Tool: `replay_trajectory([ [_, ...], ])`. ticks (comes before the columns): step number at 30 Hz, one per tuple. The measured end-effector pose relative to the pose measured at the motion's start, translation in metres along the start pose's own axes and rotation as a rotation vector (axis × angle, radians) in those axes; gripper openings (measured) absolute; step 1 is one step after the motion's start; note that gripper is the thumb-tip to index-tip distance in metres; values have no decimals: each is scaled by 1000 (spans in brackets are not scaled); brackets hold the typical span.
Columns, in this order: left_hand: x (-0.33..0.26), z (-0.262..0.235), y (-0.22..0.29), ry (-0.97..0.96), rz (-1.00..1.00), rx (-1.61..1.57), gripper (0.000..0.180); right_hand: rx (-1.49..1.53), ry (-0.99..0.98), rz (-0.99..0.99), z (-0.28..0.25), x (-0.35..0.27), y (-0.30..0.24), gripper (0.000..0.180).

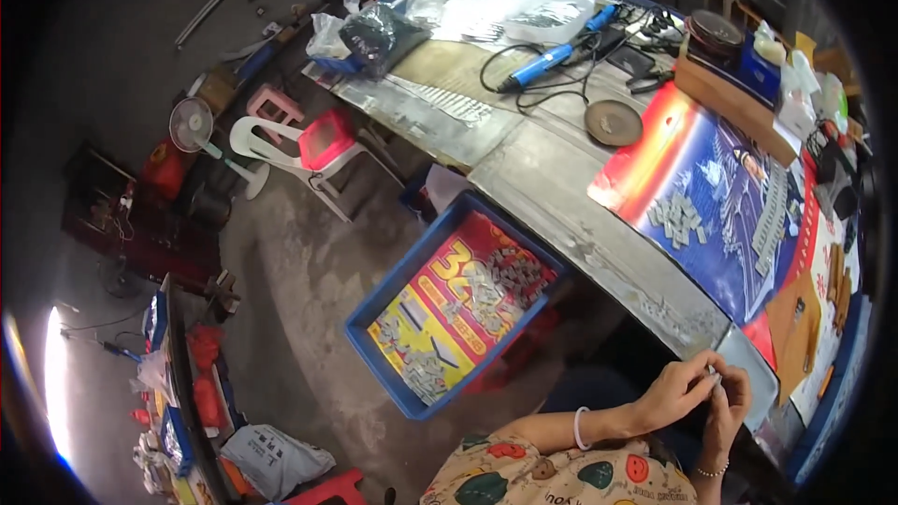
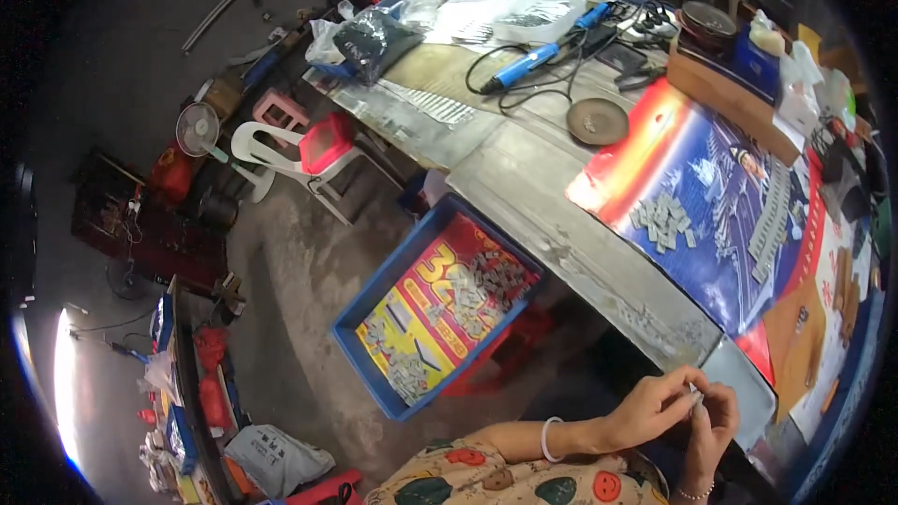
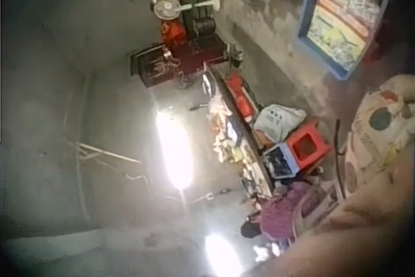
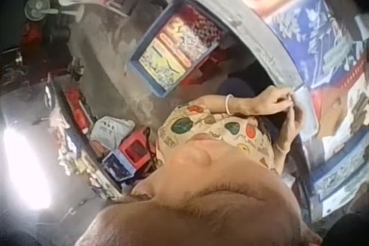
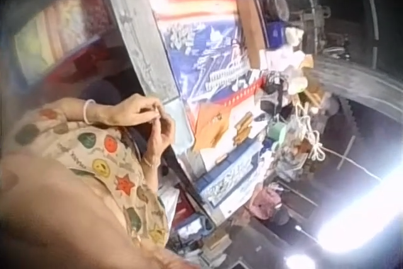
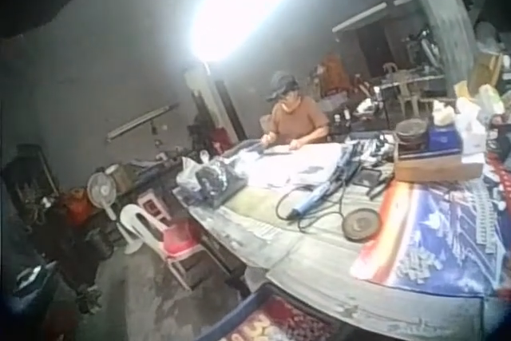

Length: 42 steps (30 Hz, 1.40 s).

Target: Assembling small metal components on a workbench in a manufacturing setting.

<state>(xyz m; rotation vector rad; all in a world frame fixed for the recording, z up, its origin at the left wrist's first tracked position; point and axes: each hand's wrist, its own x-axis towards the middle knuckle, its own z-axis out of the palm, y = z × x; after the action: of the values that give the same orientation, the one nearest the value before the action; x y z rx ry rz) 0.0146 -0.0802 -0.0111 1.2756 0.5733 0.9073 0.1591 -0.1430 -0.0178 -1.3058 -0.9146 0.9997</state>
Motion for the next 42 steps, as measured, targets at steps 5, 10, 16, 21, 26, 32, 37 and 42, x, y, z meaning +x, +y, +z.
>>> replay_trajectory([
  [5,-6,-12,-2,29,3,-47,17,-75,-67,-13,20,3,-14,15],
  [10,-11,-12,-4,-1,-17,-112,20,-50,-57,56,17,0,-17,16],
  [16,-6,-3,8,-84,-157,-107,23,-78,-62,139,-12,-14,-21,14],
  [21,-9,4,12,90,-257,-47,17,-547,-292,25,-54,-20,-30,19],
  [26,-10,27,-6,39,-290,-61,13,-1265,69,275,-123,-95,21,31],
  [32,4,60,-9,-127,-368,-40,14,-1095,61,596,-164,-113,51,38],
  [37,11,68,-9,-153,-381,16,16,-473,-302,121,-164,-67,-43,23],
  [42,12,77,-10,-178,-426,8,16,-808,54,-121,-177,8,-55,13],
])
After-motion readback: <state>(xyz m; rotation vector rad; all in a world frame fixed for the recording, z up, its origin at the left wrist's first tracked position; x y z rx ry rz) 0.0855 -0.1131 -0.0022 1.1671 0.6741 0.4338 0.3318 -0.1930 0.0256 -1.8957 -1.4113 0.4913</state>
